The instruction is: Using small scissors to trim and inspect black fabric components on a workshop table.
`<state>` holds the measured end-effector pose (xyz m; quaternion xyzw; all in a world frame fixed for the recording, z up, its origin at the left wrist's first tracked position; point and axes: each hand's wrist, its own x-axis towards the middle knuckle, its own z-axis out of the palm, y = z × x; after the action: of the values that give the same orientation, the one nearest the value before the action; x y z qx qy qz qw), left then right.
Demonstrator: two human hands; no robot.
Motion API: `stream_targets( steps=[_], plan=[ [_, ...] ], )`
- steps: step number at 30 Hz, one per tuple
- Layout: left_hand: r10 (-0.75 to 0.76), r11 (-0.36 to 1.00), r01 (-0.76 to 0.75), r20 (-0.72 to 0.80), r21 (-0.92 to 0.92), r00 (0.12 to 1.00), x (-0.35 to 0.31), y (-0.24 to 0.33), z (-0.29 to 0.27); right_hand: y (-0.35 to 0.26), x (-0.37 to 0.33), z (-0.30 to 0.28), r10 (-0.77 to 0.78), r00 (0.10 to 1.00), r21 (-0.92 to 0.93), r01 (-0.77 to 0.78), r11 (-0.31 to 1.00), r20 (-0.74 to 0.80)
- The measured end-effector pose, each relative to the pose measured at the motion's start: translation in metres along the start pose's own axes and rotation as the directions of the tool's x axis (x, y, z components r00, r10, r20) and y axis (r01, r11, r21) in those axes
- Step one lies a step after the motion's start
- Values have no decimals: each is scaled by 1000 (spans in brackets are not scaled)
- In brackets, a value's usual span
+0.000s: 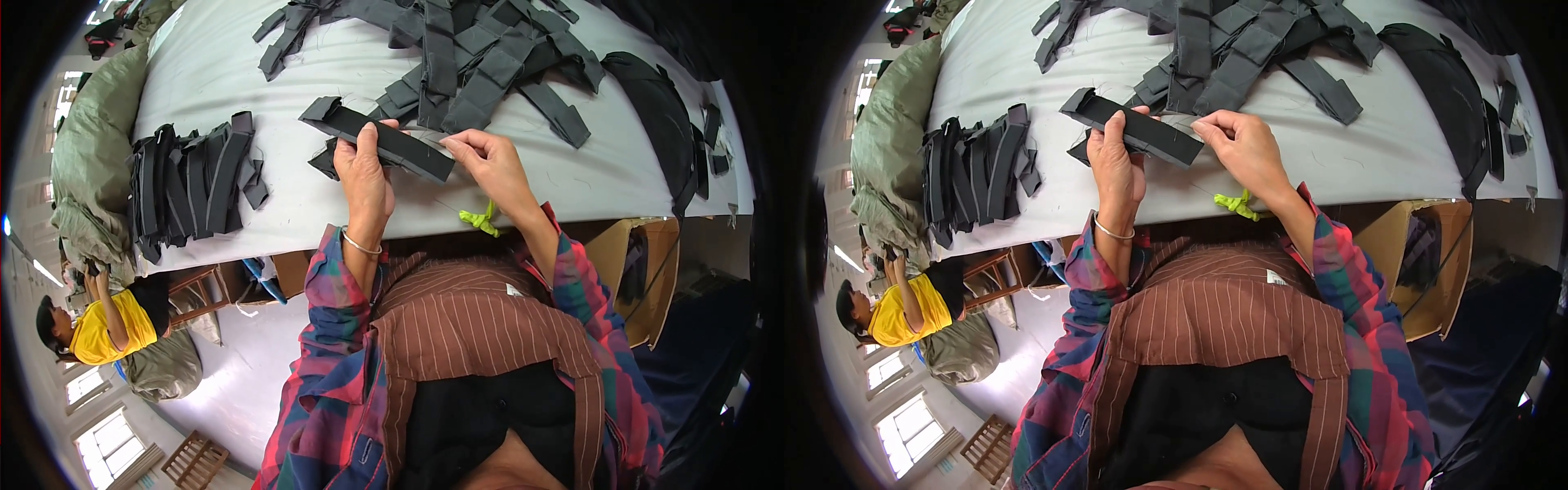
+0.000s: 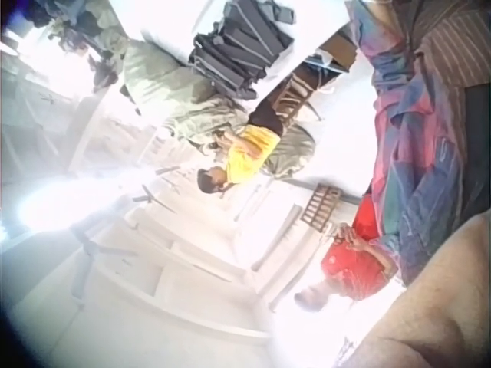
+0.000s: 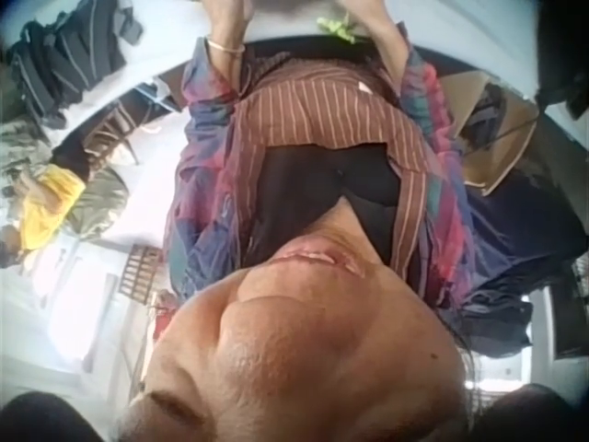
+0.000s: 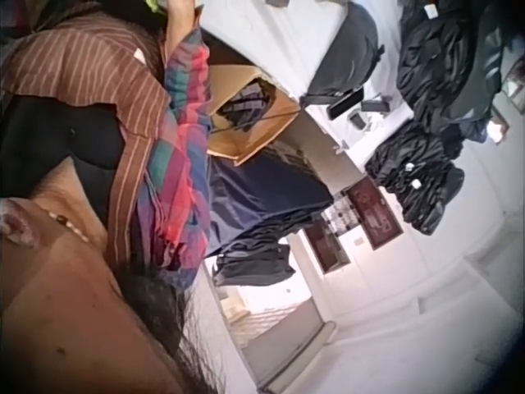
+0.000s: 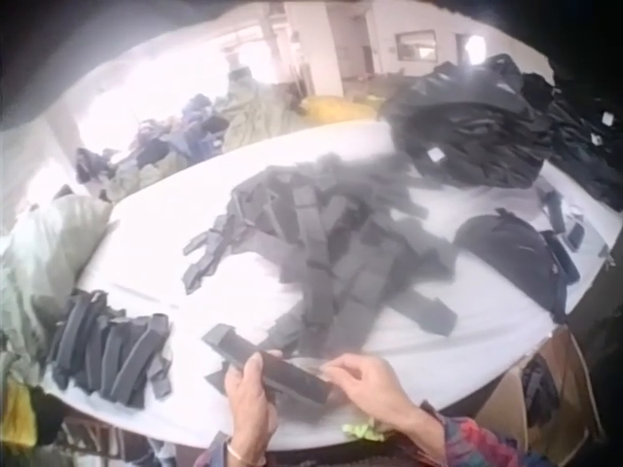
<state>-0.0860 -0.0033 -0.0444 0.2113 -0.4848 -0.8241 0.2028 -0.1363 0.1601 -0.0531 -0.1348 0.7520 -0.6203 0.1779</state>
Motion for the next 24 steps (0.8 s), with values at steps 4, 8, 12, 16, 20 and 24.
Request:
stream_targets(
  steps=[4, 8, 12, 16, 20, 24],
  plan=[
    [-1, 1000, 1, 3, 6, 1000, 4, -3, 0, 0, 4, 2, 48, 998, 70, -51, 996, 41],
    [10, 999, -8, -56, 39, 998, 2, -3, 2, -7, 3, 11, -40, 999, 89, 39, 995, 13],
    [8, 992, 2, -75, 125, 997, 11, -22, 6, -7, 1, 2, 0, 1000, 46, -1, 999, 12],
    [58, 997, -51, -125, 55, 990, 12, -26, 3, -5, -3, 12, -95, 995, 20, 95, 995, 4],
    [133, 989, -113, -225, 99, 965, 13, -36, -2, -5, -7, 14, -167, 985, -11, 167, 986, 42],
    [57, 986, -14, -254, 166, 966, 10, -32, 7, 7, -4, 8, -154, 988, -120, 155, 981, 21]
  ],
)
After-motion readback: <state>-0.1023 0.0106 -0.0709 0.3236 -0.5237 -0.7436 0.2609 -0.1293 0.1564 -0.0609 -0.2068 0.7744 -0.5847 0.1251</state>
